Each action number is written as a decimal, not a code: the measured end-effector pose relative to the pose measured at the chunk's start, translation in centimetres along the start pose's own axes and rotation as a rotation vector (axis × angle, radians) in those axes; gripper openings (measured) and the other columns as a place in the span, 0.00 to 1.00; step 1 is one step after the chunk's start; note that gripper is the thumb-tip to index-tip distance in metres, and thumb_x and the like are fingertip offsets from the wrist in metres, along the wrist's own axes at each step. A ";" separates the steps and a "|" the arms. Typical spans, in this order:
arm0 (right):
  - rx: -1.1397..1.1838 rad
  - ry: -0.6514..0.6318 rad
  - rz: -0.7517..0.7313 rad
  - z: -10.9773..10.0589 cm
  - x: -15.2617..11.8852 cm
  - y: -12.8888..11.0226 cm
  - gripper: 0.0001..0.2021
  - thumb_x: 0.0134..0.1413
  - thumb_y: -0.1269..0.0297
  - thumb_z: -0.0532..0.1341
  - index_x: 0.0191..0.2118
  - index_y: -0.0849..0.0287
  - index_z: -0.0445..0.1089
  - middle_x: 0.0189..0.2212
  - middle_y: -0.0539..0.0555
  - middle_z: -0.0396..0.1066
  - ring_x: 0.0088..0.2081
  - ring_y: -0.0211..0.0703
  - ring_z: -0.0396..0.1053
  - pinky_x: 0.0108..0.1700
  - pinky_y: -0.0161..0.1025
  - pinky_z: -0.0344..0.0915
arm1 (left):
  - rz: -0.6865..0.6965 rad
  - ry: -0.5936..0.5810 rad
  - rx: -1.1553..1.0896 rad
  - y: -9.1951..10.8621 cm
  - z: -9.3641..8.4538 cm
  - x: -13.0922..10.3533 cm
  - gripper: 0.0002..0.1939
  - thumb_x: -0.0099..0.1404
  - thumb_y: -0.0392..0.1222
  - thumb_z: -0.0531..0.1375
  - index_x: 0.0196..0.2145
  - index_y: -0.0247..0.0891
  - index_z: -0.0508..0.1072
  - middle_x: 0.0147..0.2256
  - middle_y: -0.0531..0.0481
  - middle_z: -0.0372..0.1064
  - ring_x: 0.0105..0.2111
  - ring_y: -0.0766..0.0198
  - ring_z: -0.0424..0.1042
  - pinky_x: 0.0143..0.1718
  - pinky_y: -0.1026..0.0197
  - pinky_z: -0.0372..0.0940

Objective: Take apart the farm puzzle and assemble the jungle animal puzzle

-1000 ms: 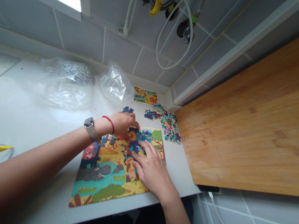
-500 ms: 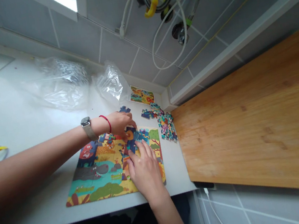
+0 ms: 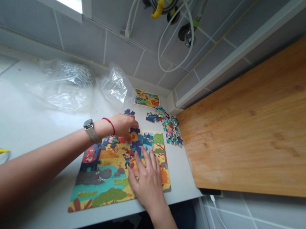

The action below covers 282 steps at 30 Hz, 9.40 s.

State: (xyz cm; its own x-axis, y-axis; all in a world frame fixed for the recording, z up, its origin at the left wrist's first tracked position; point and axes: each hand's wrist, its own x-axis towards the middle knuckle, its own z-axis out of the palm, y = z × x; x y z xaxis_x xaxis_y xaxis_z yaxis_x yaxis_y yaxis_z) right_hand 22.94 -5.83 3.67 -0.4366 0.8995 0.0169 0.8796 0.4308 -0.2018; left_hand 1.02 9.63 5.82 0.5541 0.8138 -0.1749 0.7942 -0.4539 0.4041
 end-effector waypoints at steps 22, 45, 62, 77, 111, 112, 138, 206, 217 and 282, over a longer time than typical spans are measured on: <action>0.217 0.211 -0.077 1.3 -1.0 1.1 0.28 0.71 0.67 0.57 0.73 0.52 0.55 0.71 0.58 0.58 0.76 0.59 0.38 0.70 0.71 0.52 | -0.020 -0.017 -0.016 0.2 -0.3 0.0 0.23 0.63 0.34 0.59 0.53 0.46 0.81 0.53 0.45 0.78 0.48 0.55 0.77 0.46 0.61 0.69; 0.313 0.253 0.016 1.2 -3.4 -0.3 0.14 0.66 0.63 0.62 0.52 0.56 0.79 0.64 0.60 0.69 0.73 0.59 0.52 0.68 0.61 0.63 | -0.095 -0.048 0.036 -0.8 -3.3 -2.3 0.25 0.63 0.47 0.65 0.57 0.44 0.76 0.53 0.44 0.78 0.52 0.54 0.75 0.53 0.60 0.64; 0.339 0.276 0.032 0.8 -3.3 -0.6 0.15 0.63 0.63 0.61 0.52 0.55 0.79 0.61 0.57 0.72 0.72 0.57 0.53 0.69 0.59 0.62 | -0.249 -0.303 0.179 2.3 -2.6 -2.5 0.39 0.33 0.49 0.82 0.43 0.31 0.81 0.43 0.32 0.79 0.45 0.35 0.78 0.44 0.47 0.73; 0.289 0.342 0.063 -3.7 -1.1 3.9 0.14 0.66 0.63 0.59 0.50 0.54 0.80 0.55 0.58 0.77 0.62 0.51 0.68 0.65 0.51 0.66 | -0.165 -0.328 0.195 1.2 -2.4 -2.0 0.21 0.44 0.43 0.76 0.38 0.36 0.83 0.39 0.38 0.81 0.41 0.46 0.79 0.42 0.57 0.72; -0.430 -0.380 0.250 -8.9 13.2 17.0 0.28 0.60 0.68 0.62 0.65 0.63 0.60 0.49 0.68 0.78 0.48 0.58 0.77 0.45 0.41 0.69 | -0.204 -0.314 0.139 2.3 -3.4 -2.4 0.28 0.40 0.37 0.78 0.42 0.29 0.83 0.40 0.33 0.81 0.41 0.39 0.80 0.44 0.49 0.74; -0.434 -0.381 0.252 -8.9 13.2 17.0 0.28 0.60 0.67 0.62 0.65 0.62 0.60 0.49 0.66 0.78 0.48 0.57 0.77 0.44 0.40 0.68 | -0.205 -0.316 0.141 2.4 -3.4 -2.5 0.27 0.42 0.36 0.77 0.42 0.28 0.82 0.40 0.33 0.81 0.41 0.40 0.80 0.43 0.50 0.74; -0.092 -0.051 0.314 -11.6 12.8 15.6 0.15 0.70 0.66 0.51 0.46 0.63 0.75 0.26 0.54 0.79 0.26 0.42 0.77 0.33 0.34 0.71 | -0.189 -0.286 0.129 2.2 -3.1 -2.3 0.22 0.43 0.34 0.77 0.39 0.31 0.83 0.37 0.36 0.81 0.38 0.45 0.79 0.42 0.52 0.74; 0.344 -0.032 -0.330 -3.9 -2.5 7.0 0.12 0.64 0.67 0.66 0.51 0.51 0.79 0.54 0.59 0.77 0.56 0.54 0.73 0.59 0.56 0.73 | 0.224 -0.155 0.097 7.5 1.9 -2.4 0.26 0.61 0.38 0.70 0.56 0.45 0.76 0.47 0.41 0.79 0.46 0.51 0.78 0.45 0.56 0.70; 0.403 0.040 -0.329 -3.4 -2.7 7.3 0.10 0.63 0.64 0.68 0.49 0.53 0.80 0.49 0.58 0.79 0.51 0.52 0.75 0.54 0.52 0.75 | 0.232 -0.185 0.159 7.4 2.0 -2.5 0.26 0.63 0.39 0.68 0.59 0.46 0.74 0.49 0.40 0.79 0.49 0.48 0.78 0.45 0.55 0.70; 0.610 0.079 -0.335 -2.2 11.4 10.3 0.05 0.65 0.66 0.64 0.37 0.56 0.77 0.33 0.52 0.77 0.37 0.42 0.74 0.45 0.38 0.69 | 0.179 0.481 -0.170 10.6 10.0 -14.8 0.10 0.74 0.32 0.54 0.45 0.44 0.73 0.41 0.45 0.76 0.45 0.57 0.77 0.44 0.59 0.76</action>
State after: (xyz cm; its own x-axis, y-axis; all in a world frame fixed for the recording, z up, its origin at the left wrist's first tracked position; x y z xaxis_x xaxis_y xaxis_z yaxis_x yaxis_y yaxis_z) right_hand 27.44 9.01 3.98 -0.6305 0.7379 0.2409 0.4266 0.5886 -0.6867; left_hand 3.74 -10.83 3.65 0.4685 0.8215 0.3249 0.6241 -0.5681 0.5364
